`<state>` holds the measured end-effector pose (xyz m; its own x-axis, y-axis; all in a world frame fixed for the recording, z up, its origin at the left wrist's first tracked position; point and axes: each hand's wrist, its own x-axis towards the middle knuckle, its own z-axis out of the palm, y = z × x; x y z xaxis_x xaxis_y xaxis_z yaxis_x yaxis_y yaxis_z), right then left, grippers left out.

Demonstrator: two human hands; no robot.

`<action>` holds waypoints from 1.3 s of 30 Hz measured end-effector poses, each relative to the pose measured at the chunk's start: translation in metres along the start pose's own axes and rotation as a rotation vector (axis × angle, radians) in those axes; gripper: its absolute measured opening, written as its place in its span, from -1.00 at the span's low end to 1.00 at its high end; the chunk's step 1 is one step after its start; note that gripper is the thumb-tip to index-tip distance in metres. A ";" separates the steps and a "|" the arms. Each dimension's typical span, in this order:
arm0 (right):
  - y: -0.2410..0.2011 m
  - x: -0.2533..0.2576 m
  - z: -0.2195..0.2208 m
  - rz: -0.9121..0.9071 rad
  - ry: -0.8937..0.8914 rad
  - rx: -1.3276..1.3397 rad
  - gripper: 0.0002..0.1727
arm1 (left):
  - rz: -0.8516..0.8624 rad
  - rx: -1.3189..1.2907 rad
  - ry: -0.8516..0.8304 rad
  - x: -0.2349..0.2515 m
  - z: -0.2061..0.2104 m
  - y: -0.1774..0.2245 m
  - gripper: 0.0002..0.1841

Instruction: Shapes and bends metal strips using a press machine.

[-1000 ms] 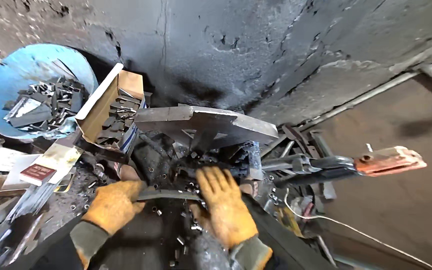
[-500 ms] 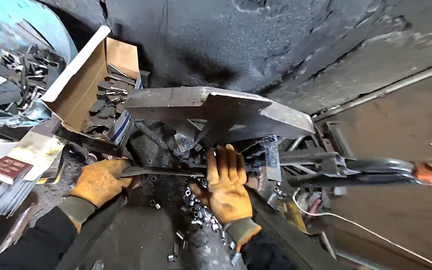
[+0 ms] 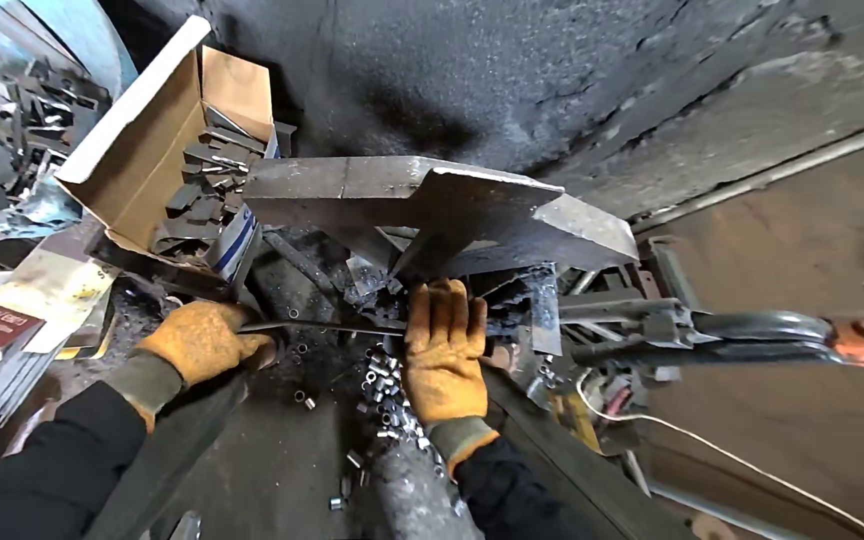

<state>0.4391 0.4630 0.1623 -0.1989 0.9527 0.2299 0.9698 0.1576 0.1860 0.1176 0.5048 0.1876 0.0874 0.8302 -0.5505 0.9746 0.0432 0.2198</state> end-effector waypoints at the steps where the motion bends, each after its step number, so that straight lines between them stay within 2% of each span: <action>1: -0.001 0.001 -0.001 0.010 -0.014 -0.010 -0.06 | 0.017 -0.012 -0.013 0.002 -0.001 -0.001 -0.61; 7: -0.007 0.006 0.000 0.032 -0.027 -0.053 -0.10 | 0.017 -0.024 -0.114 0.007 -0.009 0.002 -0.52; 12: -0.008 0.010 -0.005 0.040 -0.059 -0.054 -0.11 | -0.029 -0.084 0.068 -0.021 0.007 0.009 -0.37; 15: -0.008 0.011 -0.009 0.029 -0.081 -0.052 -0.07 | -0.137 -0.122 0.187 -0.036 0.026 0.018 -0.44; 17: -0.008 0.012 -0.012 0.028 -0.100 -0.046 -0.05 | -0.196 -0.139 0.223 -0.044 0.033 0.026 -0.47; 21: -0.008 0.014 -0.011 0.028 -0.115 -0.026 0.00 | -0.288 -0.204 0.279 -0.057 0.051 0.041 -0.36; 26: -0.009 0.013 -0.010 0.034 -0.101 -0.022 0.06 | -0.410 -0.253 0.300 -0.074 0.066 0.063 -0.32; 28: -0.009 0.014 -0.011 0.042 -0.113 -0.030 0.07 | -0.382 -0.238 0.310 -0.073 0.065 0.061 -0.31; 30: -0.007 0.018 -0.014 0.043 -0.128 -0.012 0.10 | -0.260 -0.257 0.304 -0.062 0.056 0.042 -0.36; 33: -0.003 0.005 -0.033 0.038 -0.123 0.161 0.14 | -0.142 -0.298 0.283 -0.058 0.033 0.027 -0.48; 34: -0.006 -0.009 -0.044 0.042 -0.094 0.246 0.07 | -0.135 -0.284 0.304 -0.062 0.020 0.028 -0.50; 36: -0.020 -0.051 -0.067 0.110 -0.059 0.479 -0.25 | -0.144 -0.262 0.329 -0.076 0.005 0.036 -0.49; 38: -0.037 -0.074 -0.092 0.285 -0.244 0.885 -0.43 | -0.128 -0.378 0.288 -0.094 -0.007 0.055 -0.46; 39: -0.042 -0.073 -0.105 0.371 -0.381 1.130 -0.41 | -0.093 -0.521 0.188 -0.107 -0.006 0.070 -0.45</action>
<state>0.3980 0.3593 0.2378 -0.0170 0.9721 -0.2338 0.5743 -0.1819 -0.7982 0.1748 0.4226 0.2670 -0.0785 0.8927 -0.4438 0.7415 0.3498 0.5725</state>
